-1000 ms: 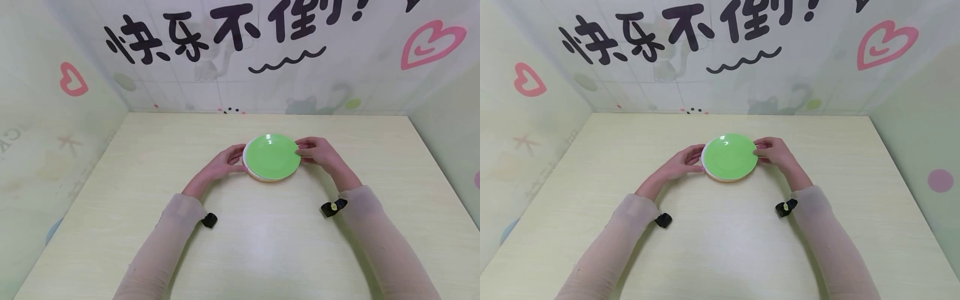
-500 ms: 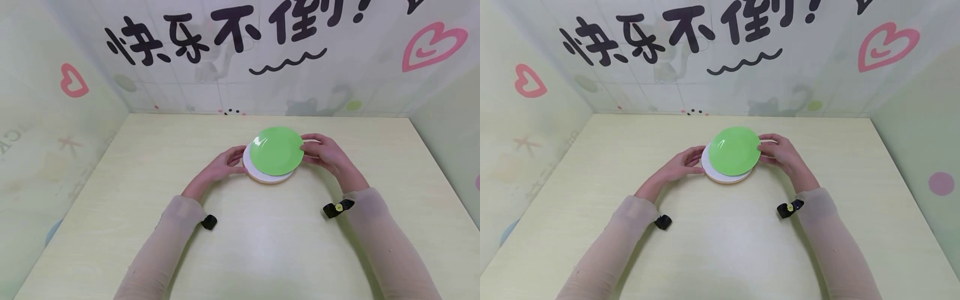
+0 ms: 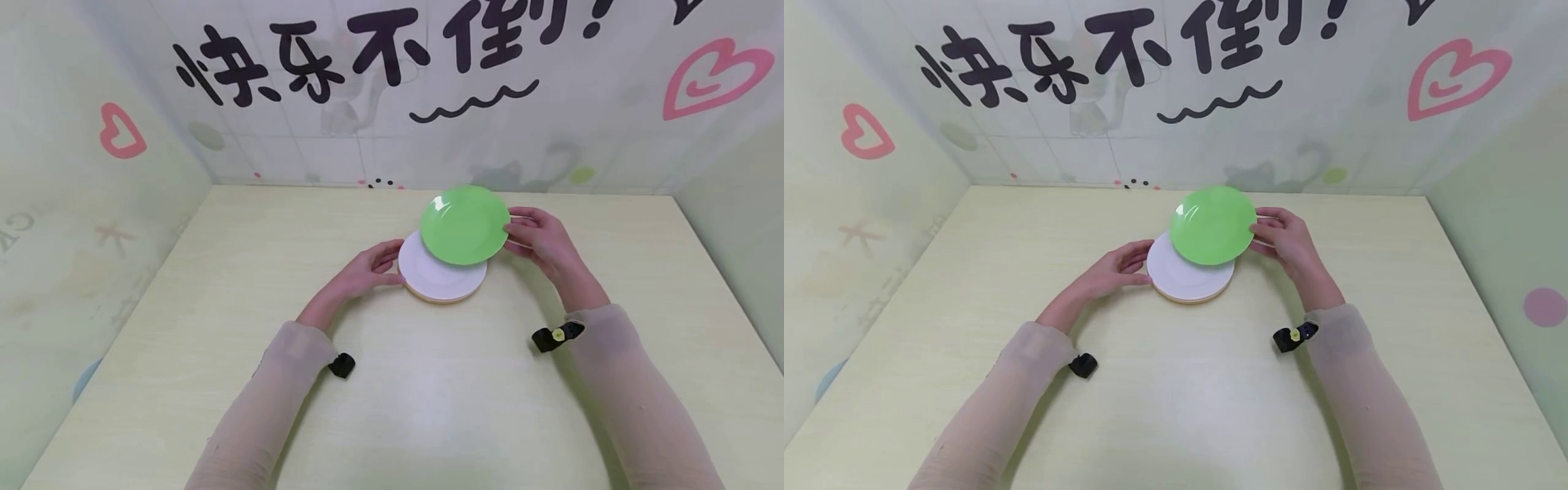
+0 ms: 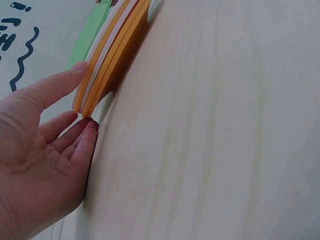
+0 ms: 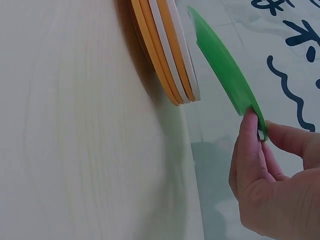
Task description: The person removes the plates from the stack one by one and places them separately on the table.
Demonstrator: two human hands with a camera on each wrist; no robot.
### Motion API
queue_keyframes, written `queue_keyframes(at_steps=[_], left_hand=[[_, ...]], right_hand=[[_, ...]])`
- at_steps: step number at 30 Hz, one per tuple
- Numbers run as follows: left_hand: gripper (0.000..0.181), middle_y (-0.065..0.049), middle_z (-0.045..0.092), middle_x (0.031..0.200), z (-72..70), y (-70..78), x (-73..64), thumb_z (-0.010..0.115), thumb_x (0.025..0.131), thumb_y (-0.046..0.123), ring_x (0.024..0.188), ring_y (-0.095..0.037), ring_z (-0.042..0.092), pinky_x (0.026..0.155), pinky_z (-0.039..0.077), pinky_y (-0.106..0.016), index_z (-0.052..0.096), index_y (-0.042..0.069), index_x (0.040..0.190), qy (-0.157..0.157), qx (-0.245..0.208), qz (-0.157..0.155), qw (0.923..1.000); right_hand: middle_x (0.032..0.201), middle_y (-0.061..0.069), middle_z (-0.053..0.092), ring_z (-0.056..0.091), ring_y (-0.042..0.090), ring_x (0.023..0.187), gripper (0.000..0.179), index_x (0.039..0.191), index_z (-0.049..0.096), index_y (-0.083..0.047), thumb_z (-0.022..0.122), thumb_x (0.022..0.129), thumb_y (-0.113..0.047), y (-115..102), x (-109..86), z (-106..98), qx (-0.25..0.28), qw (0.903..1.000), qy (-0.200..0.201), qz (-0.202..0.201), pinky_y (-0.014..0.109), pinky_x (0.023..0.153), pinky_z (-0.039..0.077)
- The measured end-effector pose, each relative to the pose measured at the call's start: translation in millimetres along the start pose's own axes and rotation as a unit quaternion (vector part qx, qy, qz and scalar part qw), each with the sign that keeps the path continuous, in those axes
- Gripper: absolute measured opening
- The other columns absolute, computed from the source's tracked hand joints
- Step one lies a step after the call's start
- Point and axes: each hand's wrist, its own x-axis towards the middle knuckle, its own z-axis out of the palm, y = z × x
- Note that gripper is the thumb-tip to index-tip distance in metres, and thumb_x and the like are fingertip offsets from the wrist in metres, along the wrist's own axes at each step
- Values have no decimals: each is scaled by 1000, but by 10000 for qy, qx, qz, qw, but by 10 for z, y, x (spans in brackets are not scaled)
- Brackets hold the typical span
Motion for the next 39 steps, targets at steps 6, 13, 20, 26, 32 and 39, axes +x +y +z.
queue_keyframes(at_steps=[6, 13, 20, 26, 32, 39], left_hand=[[76, -12, 35, 162, 3, 12, -1, 71, 90, 2, 149, -25, 35, 124, 33, -34, 32, 3, 154, 37, -36, -30, 10000], [75, -13, 35, 161, 3, -5, 13, 71, 90, 0, 150, -26, 35, 124, 32, -35, 32, 2, 154, 27, -19, 6, 10000], [74, -14, 35, 161, 5, -22, 27, 70, 90, 0, 149, -27, 36, 124, 33, -35, 33, 2, 154, 7, -116, -36, 9999], [75, -13, 35, 161, 13, -19, 17, 71, 90, 2, 149, -26, 35, 124, 34, -35, 33, 4, 154, 28, -109, -87, 9999], [74, -10, 35, 161, 16, -7, 14, 71, 90, 3, 149, -24, 36, 124, 34, -33, 34, 5, 154, 47, -84, -125, 9999], [74, -10, 36, 161, -6, -8, -28, 71, 90, 4, 149, -24, 36, 124, 34, -33, 34, 6, 154, 114, -89, -168, 9998]], right_hand=[[90, -7, 68, 71, 5, 79, 28, 117, 53, -14, 62, 95, 0, -33, 15, -41, 344, 9990, 269, -69, 20, 75, 63], [91, -7, 67, 71, 6, 80, 29, 118, 54, -14, 62, 95, 0, -37, 20, -100, 502, 9970, 581, -78, 20, 74, 63], [90, -6, 69, 72, 7, 79, 29, 116, 53, -13, 63, 94, 2, -21, 10, -170, 836, 9938, 726, -78, 19, 73, 63], [92, -7, 69, 72, 6, 80, 29, 118, 52, -13, 63, 95, 0, -7, 10, -217, 866, 9921, 891, -150, 19, 76, 62], [94, -7, 70, 72, 6, 82, 29, 119, 52, -12, 62, 95, -1, 0, 20, -262, 916, 9905, 1019, -112, 19, 79, 62], [96, -3, 67, 71, 8, 80, 30, 119, 51, -10, 62, 94, 3, 27, 55, -255, 1247, 9860, 1110, 36, 19, 76, 62]])
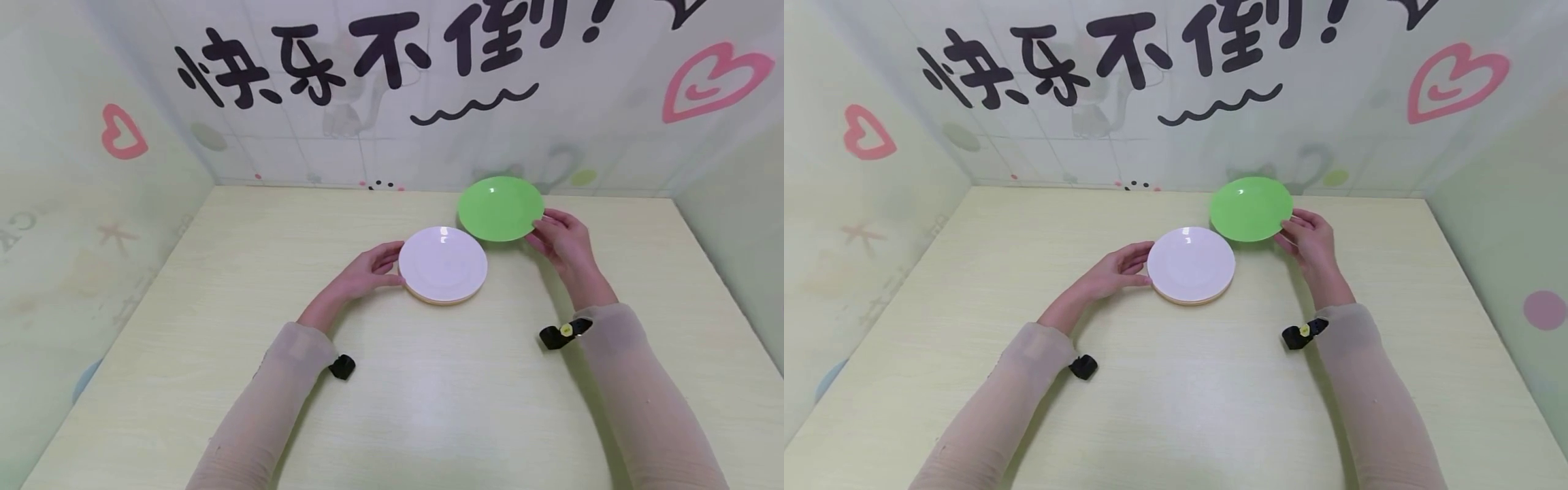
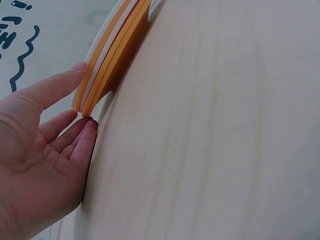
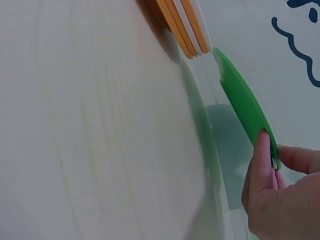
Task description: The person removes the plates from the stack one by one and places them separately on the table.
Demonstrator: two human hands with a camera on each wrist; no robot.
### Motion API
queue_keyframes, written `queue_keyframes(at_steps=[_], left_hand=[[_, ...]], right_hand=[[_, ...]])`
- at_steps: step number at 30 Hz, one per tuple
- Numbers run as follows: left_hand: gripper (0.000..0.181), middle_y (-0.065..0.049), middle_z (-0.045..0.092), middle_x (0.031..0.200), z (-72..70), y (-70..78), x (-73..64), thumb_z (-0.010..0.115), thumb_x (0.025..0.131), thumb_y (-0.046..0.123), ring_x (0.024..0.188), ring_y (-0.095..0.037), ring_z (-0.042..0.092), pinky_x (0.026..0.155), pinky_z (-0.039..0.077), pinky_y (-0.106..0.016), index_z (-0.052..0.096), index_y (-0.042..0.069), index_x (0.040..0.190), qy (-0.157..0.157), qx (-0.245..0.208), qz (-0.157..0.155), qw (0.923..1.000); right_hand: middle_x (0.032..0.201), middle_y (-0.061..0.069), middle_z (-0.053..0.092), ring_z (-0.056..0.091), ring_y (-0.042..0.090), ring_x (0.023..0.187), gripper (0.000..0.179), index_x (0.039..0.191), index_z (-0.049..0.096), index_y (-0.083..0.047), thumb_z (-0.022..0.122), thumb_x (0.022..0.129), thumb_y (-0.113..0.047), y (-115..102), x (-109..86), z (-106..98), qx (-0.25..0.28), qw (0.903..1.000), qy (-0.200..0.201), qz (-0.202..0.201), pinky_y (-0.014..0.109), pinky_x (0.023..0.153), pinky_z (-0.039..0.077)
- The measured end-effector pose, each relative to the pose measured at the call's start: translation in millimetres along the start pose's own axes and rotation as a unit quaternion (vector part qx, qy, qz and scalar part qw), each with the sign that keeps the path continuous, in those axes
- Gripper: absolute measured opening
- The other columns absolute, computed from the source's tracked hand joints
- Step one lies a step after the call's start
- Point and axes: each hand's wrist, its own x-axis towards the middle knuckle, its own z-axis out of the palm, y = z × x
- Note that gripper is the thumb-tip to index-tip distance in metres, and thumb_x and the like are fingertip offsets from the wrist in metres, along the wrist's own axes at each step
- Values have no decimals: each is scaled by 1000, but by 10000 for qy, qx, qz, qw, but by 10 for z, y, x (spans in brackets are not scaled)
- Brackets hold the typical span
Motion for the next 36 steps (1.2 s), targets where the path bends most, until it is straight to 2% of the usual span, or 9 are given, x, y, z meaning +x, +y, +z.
queue_keyframes(at_steps=[4, 9, 14, 21, 27, 33, 36], left_hand=[[74, -9, 37, 160, -21, -17, -42, 72, 90, 3, 149, -23, 36, 124, 33, -34, 35, 7, 153, 84, -4, -1, 10000], [74, -11, 37, 160, -2, -29, -14, 72, 90, 3, 149, -24, 35, 124, 33, -34, 35, 5, 153, -22, -44, 154, 9999], [74, -10, 38, 160, 19, -16, 13, 72, 89, 3, 149, -24, 35, 124, 33, -34, 35, 5, 153, -3, -26, 171, 9999], [74, -11, 37, 160, 19, -10, 22, 72, 89, 2, 150, -24, 35, 124, 32, -35, 35, 5, 153, -16, 12, 180, 9998], [73, -10, 38, 160, 19, -5, 26, 71, 90, 2, 150, -23, 35, 124, 32, -34, 35, 5, 153, -18, -3, 179, 9998], [73, -10, 38, 160, 27, -5, 27, 72, 89, 2, 149, -23, 35, 124, 33, -34, 36, 6, 153, -21, -32, 152, 9999], [74, -11, 38, 160, 27, -7, 29, 72, 89, 1, 149, -24, 36, 124, 33, -34, 36, 5, 153, -3, -32, 163, 9999]], right_hand=[[103, -2, 62, 69, 7, 81, 42, 132, 47, -8, 62, 94, 2, 26, 31, 24, -112, 9998, 77, 176, 19, 79, 62], [110, -1, 57, 67, 6, 84, 55, 145, 38, -7, 60, 96, 0, 21, 55, -31, -276, 9988, 259, 295, 17, 81, 61], [112, 0, 55, 66, 6, 87, 58, 147, 37, -8, 60, 96, 1, 13, 72, -106, -199, 9986, 343, 361, 17, 81, 61], [109, 0, 54, 66, 6, 83, 44, 136, 43, -10, 59, 96, 1, 7, 90, -176, -166, 9979, 490, 379, 17, 79, 61], [107, 0, 57, 66, 4, 82, 63, 154, 32, -8, 58, 97, -1, -12, 92, -228, -323, 9967, 512, 535, 15, 79, 61], [108, -2, 57, 66, 0, 81, 65, 157, 26, -6, 54, 99, -1, -34, 89, -287, -533, 9963, 449, 512, 14, 89, 57], [108, -3, 56, 65, -2, 81, 66, 157, 26, -5, 55, 99, -2, -35, 94, -305, -837, 9945, 521, 364, 13, 92, 55]])
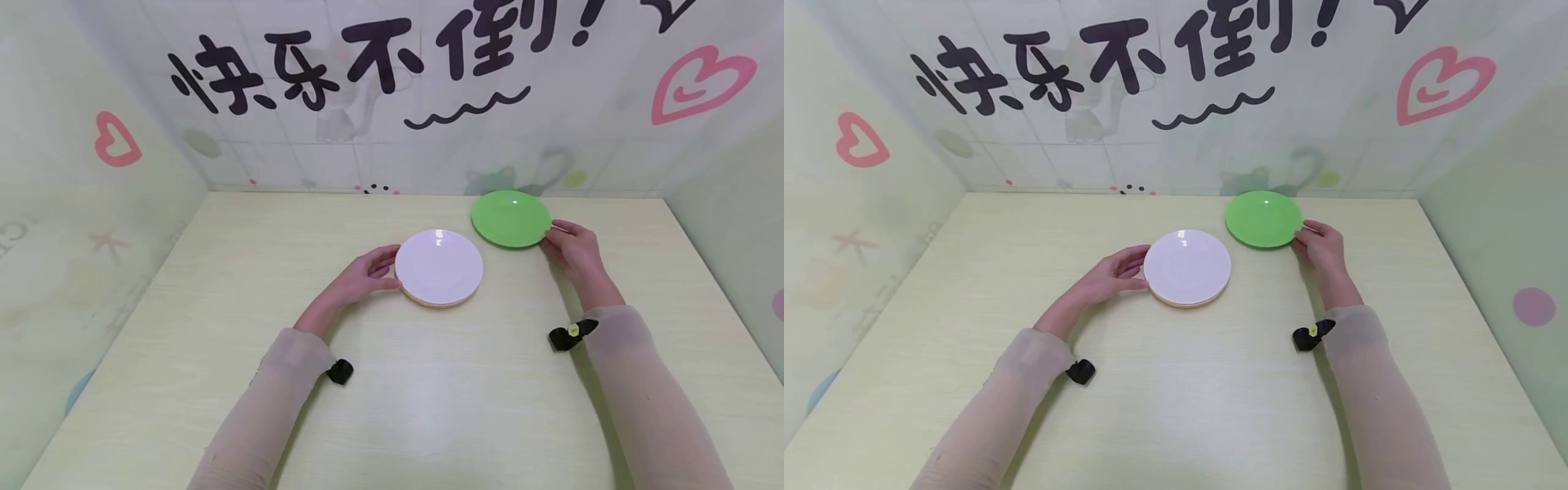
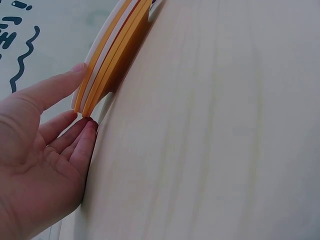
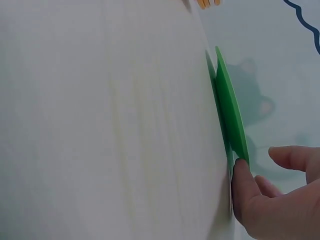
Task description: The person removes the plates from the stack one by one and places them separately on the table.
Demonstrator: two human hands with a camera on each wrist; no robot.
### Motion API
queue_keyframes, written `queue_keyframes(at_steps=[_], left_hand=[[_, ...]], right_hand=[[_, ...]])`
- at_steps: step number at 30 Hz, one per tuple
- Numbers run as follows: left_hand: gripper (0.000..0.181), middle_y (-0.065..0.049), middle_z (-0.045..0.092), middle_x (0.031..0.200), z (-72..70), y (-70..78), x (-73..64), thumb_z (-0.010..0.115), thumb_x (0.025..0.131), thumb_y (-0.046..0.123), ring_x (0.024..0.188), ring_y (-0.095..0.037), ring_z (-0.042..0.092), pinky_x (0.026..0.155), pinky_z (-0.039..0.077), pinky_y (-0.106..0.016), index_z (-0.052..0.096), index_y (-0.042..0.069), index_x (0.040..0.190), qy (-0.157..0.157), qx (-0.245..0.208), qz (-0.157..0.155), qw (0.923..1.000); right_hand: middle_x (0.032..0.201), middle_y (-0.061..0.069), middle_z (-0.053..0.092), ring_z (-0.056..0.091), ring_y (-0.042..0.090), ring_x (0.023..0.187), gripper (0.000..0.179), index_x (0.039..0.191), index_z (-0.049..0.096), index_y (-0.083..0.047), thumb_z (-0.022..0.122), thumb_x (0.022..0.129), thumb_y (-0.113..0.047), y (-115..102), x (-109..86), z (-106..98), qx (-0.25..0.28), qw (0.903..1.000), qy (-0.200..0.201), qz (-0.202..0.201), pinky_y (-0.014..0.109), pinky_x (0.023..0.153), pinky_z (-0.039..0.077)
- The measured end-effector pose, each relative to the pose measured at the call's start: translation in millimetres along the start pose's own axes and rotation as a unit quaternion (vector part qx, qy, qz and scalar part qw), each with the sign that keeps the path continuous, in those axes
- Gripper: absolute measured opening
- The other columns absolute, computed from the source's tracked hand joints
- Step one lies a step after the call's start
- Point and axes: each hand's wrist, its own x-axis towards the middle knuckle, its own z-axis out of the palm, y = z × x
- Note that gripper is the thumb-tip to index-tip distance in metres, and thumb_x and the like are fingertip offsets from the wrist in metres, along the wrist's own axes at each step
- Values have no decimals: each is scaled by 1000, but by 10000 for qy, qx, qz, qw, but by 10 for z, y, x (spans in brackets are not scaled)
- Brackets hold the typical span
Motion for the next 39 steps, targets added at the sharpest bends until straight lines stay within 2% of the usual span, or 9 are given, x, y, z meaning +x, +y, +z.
queue_keyframes(at_steps=[6, 10, 13, 18, 23, 25, 30, 39], left_hand=[[73, -11, 39, 159, 2, -5, 7, 72, 89, 2, 149, -24, 36, 124, 33, -34, 36, 5, 153, 12, 37, 7, 10000], [72, -11, 39, 159, 1, -4, 7, 72, 89, 2, 149, -24, 36, 124, 33, -34, 36, 5, 152, 12, 54, 29, 10000], [73, -12, 39, 159, -4, -8, 7, 72, 89, 2, 149, -24, 36, 124, 33, -35, 36, 4, 152, 2, 47, 50, 10000], [73, -11, 38, 160, -5, -4, 1, 72, 89, 2, 149, -24, 36, 124, 33, -34, 36, 4, 152, -4, 13, 38, 10000], [73, -11, 38, 160, -6, -6, 0, 72, 89, 3, 149, -24, 35, 124, 33, -35, 36, 5, 152, -18, 6, 37, 10000], [73, -11, 38, 160, -7, -9, 0, 72, 89, 3, 149, -24, 35, 124, 33, -35, 36, 5, 153, -21, 6, 41, 10000], [73, -10, 38, 160, -7, -7, -3, 72, 89, 3, 149, -23, 36, 124, 33, -34, 36, 6, 153, -25, 15, 33, 10000], [73, -10, 38, 160, -5, -1, 1, 72, 89, 3, 149, -23, 35, 124, 33, -34, 36, 6, 153, -8, 63, 8, 10000]], right_hand=[[104, -5, 53, 59, -3, 84, 63, 154, 30, -1, 58, 97, -6, 0, -11, -11, -626, 9963, 340, -472, 7, 84, 55], [108, -12, 49, 54, -4, 89, 60, 152, 32, -1, 57, 99, -14, 4, -48, -22, -1559, 9838, 466, -750, 7, 87, 53], [108, -17, 48, 50, -5, 94, 59, 151, 35, -3, 57, 100, -23, 8, -82, -34, -2070, 9723, 476, -972, 6, 88, 50], [105, -16, 52, 54, -1, 96, 48, 139, 47, -8, 63, 98, -26, 3, -146, -5, -1588, 9803, 398, -1101, 5, 84, 52], [105, -13, 54, 58, 3, 98, 47, 136, 49, -9, 67, 96, -25, 1, -206, 65, -1302, 9851, 261, -1088, 7, 84, 54], [104, -14, 56, 59, 4, 98, 45, 134, 50, -10, 68, 95, -25, 7, -231, 87, -1288, 9850, 170, -1132, 7, 84, 55], [102, -15, 58, 60, 3, 97, 23, 114, 54, -20, 67, 96, -25, 29, -279, 155, -1371, 9820, -8, -1302, 8, 83, 55], [103, -16, 59, 61, 1, 97, 24, 116, 55, -18, 66, 96, -23, 89, -310, 311, -1642, 9764, -194, -1389, 9, 84, 56]])
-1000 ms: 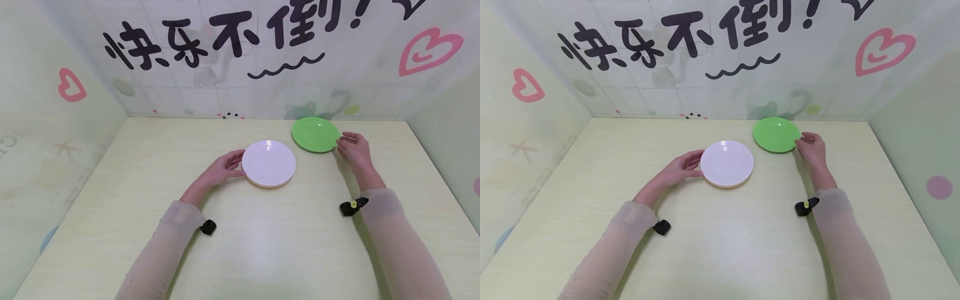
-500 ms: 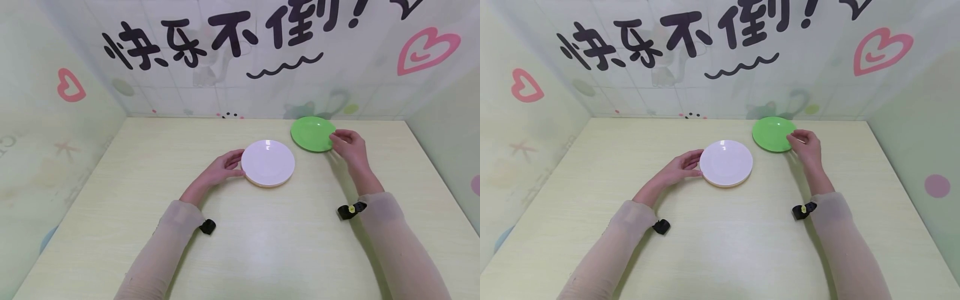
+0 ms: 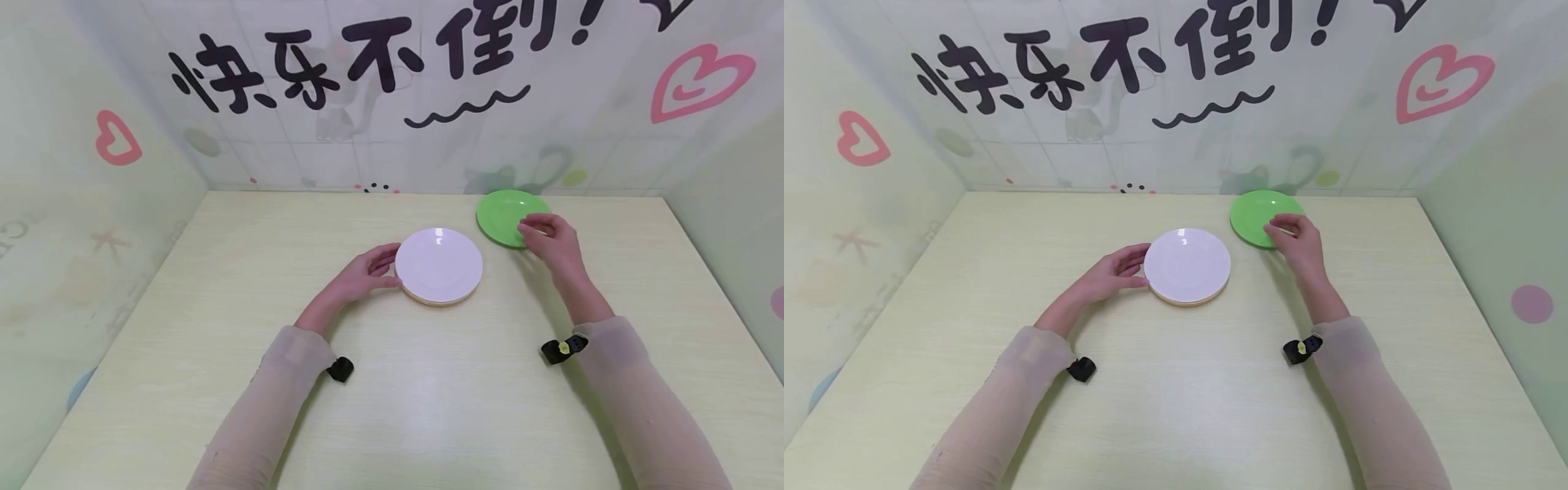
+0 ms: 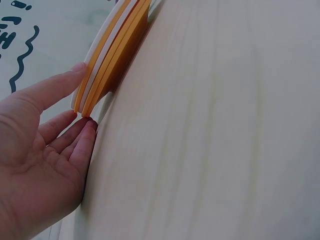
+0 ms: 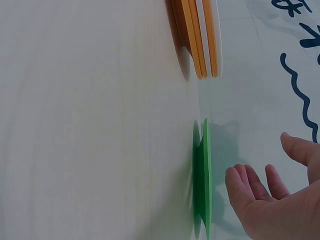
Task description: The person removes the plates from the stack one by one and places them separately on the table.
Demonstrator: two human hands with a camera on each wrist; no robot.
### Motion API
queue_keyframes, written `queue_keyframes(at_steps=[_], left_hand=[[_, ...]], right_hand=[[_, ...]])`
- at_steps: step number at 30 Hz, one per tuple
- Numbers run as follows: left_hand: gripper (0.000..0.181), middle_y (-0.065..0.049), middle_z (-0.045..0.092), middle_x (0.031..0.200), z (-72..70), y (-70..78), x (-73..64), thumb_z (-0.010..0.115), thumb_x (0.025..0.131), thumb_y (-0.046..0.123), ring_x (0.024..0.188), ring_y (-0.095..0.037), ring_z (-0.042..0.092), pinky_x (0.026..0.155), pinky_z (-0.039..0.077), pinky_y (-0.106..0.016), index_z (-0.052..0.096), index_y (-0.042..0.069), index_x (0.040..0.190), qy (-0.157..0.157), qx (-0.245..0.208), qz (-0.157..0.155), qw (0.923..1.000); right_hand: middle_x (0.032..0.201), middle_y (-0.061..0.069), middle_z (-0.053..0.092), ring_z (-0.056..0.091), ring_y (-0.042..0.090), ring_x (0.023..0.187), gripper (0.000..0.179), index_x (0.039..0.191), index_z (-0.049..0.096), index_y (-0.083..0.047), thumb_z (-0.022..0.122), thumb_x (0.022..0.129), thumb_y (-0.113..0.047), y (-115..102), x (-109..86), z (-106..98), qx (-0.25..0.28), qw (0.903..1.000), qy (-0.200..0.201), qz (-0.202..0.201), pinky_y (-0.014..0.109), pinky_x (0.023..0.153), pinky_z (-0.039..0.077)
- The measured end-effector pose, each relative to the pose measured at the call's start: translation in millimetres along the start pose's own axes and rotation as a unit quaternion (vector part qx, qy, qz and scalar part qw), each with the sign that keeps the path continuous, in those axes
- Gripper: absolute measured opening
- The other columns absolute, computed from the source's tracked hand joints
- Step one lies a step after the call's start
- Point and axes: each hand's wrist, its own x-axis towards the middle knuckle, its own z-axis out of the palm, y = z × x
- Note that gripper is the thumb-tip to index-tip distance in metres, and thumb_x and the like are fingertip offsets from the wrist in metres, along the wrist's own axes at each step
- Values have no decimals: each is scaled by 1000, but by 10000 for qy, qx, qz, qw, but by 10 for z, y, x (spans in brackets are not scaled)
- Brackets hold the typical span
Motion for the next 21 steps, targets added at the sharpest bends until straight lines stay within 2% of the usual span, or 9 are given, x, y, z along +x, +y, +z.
queue_keyframes(at_steps=[12, 18, 21], left_hand=[[73, -9, 38, 160, 6, 25, -8, 72, 89, 4, 149, -23, 35, 124, 33, -33, 36, 7, 153, 13, 35, -42, 10000], [73, -10, 37, 160, 5, 35, -15, 72, 89, 4, 149, -23, 35, 124, 33, -33, 36, 6, 153, 20, 53, -94, 9999], [73, -10, 37, 161, 5, 35, -14, 72, 90, 4, 150, -23, 35, 124, 33, -34, 35, 6, 153, 16, 57, -118, 9999]], right_hand=[[106, -13, 58, 59, -5, 94, 30, 122, 55, -10, 66, 96, -19, 13, -28, 184, 20, 9995, -294, -97, 9, 84, 56], [111, -8, 58, 61, -4, 94, 46, 135, 48, 4, 64, 97, -17, 23, -43, 281, -139, 9987, -465, -173, 11, 87, 56], [117, -3, 57, 61, -2, 95, 50, 138, 46, 6, 63, 98, -17, 23, -53, 321, -281, 9981, -534, -130, 13, 90, 56]])
